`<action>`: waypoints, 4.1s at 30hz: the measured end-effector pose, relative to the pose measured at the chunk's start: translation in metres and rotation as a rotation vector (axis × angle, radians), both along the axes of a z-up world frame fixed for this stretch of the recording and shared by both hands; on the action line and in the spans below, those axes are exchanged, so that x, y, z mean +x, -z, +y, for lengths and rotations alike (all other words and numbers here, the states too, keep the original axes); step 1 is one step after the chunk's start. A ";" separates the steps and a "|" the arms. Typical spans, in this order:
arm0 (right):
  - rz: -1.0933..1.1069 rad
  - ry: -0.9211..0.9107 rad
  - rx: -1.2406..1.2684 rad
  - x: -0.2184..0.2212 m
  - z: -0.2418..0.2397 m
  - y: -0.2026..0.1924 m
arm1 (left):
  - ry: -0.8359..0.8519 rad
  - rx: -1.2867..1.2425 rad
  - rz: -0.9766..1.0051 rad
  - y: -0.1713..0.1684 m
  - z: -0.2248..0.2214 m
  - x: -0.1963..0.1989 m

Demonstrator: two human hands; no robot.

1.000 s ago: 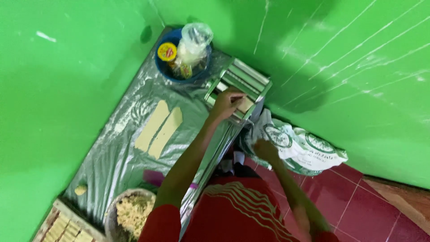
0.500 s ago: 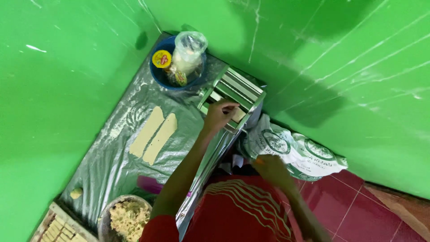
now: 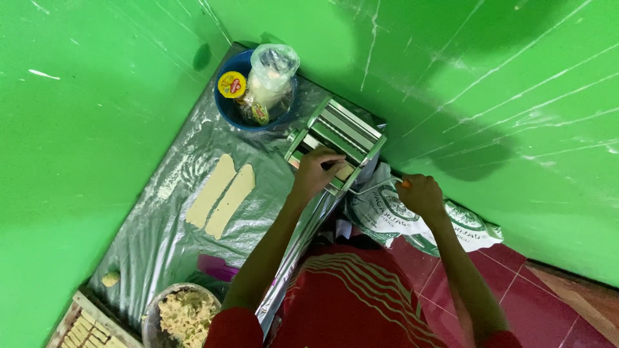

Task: Rolling out dough using a manual machine and cutting it into strips.

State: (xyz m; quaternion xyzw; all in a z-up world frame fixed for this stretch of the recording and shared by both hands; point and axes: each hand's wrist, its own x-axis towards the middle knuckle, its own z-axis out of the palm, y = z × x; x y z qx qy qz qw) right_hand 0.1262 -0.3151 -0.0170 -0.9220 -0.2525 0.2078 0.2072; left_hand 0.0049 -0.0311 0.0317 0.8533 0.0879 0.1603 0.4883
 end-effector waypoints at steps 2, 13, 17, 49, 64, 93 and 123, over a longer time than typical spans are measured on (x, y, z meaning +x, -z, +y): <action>0.029 0.002 -0.029 0.005 0.005 0.019 | -0.002 -0.028 0.022 -0.002 0.000 0.000; -0.099 -0.306 0.082 -0.026 -0.011 0.207 | -0.002 -0.152 0.133 0.015 0.002 0.000; -0.091 -0.469 0.181 -0.080 -0.025 0.227 | -0.001 -0.214 0.144 0.018 0.005 -0.002; 0.097 0.087 0.169 0.005 -0.005 0.019 | -0.002 -0.152 0.236 0.001 0.008 -0.016; -0.018 -0.140 0.186 0.010 -0.005 0.109 | 0.082 -0.626 -0.076 0.137 -0.001 -0.061; 0.614 -0.230 -0.010 -0.122 0.007 0.167 | -0.070 -0.496 0.425 0.113 0.004 -0.096; -0.130 -0.215 0.007 0.018 -0.019 0.064 | -0.219 -0.639 0.496 0.114 -0.002 -0.167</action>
